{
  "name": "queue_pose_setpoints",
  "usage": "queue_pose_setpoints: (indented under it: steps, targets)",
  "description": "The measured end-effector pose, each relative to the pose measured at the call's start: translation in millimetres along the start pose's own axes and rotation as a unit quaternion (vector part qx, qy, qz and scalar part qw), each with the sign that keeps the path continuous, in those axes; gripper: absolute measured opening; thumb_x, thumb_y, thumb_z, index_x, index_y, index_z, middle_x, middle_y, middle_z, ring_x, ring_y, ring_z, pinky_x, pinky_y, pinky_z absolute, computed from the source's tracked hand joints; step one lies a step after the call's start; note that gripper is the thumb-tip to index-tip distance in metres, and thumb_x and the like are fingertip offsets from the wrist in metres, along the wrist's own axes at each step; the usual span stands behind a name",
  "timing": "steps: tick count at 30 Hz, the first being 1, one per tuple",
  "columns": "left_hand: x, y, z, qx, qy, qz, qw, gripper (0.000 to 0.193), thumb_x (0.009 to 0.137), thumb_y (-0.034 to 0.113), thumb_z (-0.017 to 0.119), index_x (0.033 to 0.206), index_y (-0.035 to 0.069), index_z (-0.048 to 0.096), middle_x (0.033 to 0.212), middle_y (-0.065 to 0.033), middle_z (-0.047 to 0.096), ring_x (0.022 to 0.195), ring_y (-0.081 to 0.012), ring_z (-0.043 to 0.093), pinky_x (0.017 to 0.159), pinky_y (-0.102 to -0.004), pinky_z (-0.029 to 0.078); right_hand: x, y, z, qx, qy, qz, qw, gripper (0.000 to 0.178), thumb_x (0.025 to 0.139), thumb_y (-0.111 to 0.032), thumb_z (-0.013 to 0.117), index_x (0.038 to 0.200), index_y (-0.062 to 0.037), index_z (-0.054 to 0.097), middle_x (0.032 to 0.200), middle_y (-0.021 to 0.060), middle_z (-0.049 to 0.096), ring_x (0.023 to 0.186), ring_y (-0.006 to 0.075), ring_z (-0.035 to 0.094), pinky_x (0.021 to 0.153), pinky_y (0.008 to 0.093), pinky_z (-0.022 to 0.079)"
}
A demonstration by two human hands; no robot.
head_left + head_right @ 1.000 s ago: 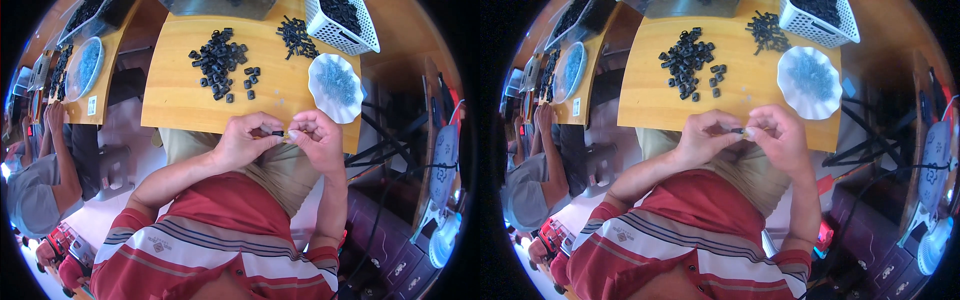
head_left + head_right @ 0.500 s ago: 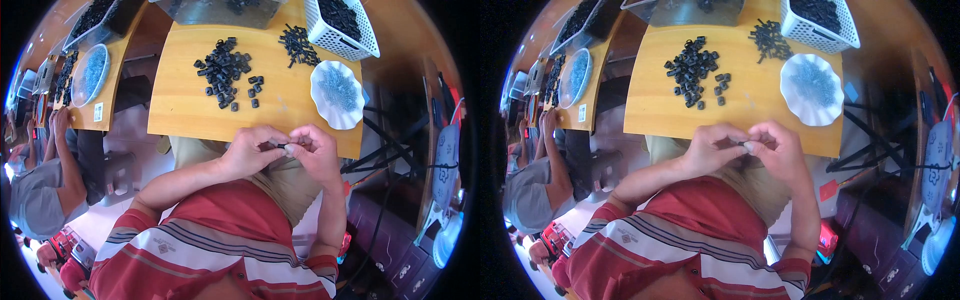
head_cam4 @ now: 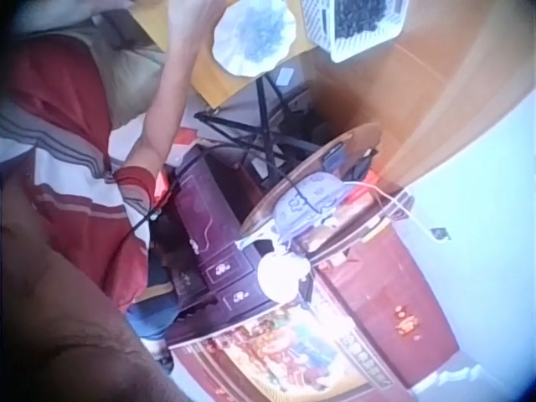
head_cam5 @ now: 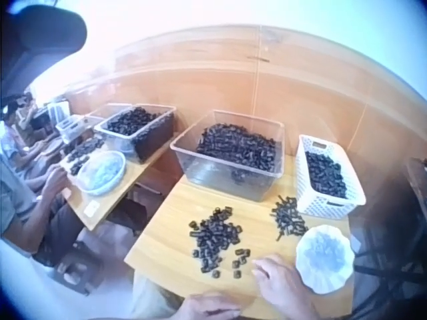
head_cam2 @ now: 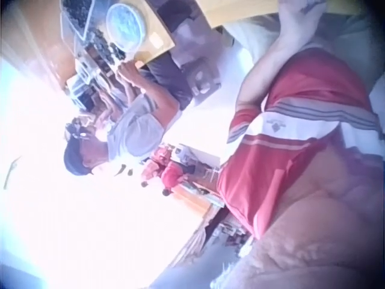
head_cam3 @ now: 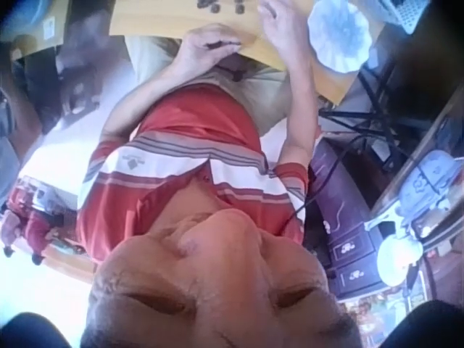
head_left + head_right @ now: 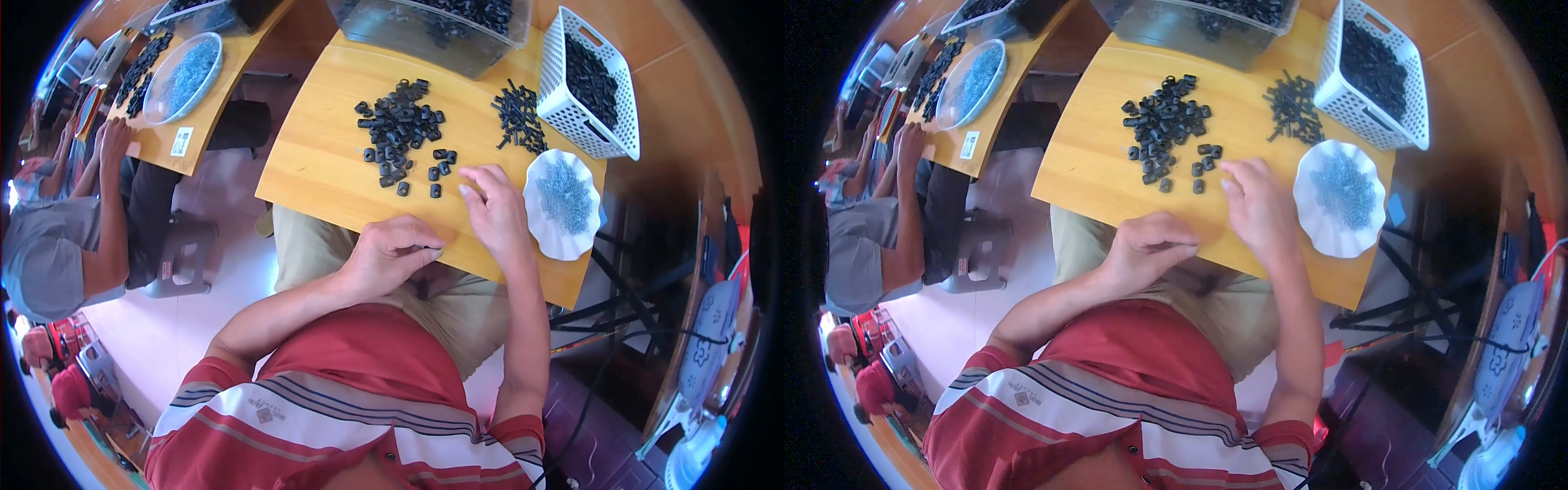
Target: The person assembles small black plastic components by hand, inserting blue beads into them at a workbench.
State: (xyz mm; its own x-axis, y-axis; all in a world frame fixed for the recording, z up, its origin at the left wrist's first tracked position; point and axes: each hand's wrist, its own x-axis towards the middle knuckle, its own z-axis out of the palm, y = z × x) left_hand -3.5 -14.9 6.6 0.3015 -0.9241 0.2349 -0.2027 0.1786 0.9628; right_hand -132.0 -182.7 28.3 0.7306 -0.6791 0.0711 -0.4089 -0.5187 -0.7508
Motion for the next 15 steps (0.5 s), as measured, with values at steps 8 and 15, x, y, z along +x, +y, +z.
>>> queue_pose_setpoints:
  steps: [8, 15]
  targets:
    - [-9.8, 6.0, -9.9, 0.008, 0.043, -0.073, 0.996, 0.012, 0.082, -0.004, 0.074, 0.092, 0.0, 0.069, 0.091, -0.0078, 0.069, 0.084, -0.0164, 0.067, 0.073, -0.0274, 0.053, 29.0, -15.2, 3.7, -0.171, -0.059, -0.014, 0.984, 0.027, 0.093, -0.017, 0.06, 0.119, -0.0127, 0.064, 0.112, 0.0138, 0.059, 0.098, 0.0376, 0.062, 0.084, 0.0465, 0.05]
    - [-18.6, 3.7, -15.2, 0.01, 0.074, -0.075, 0.994, 0.011, 0.082, -0.004, 0.074, 0.091, 0.0, 0.068, 0.09, -0.0078, 0.069, 0.085, -0.0168, 0.067, 0.075, -0.0274, 0.053, 33.6, -12.7, 0.7, -0.144, -0.098, 0.014, 0.985, 0.024, 0.089, -0.018, 0.064, 0.112, -0.0094, 0.066, 0.105, 0.0129, 0.062, 0.096, 0.0377, 0.062, 0.082, 0.0451, 0.049]
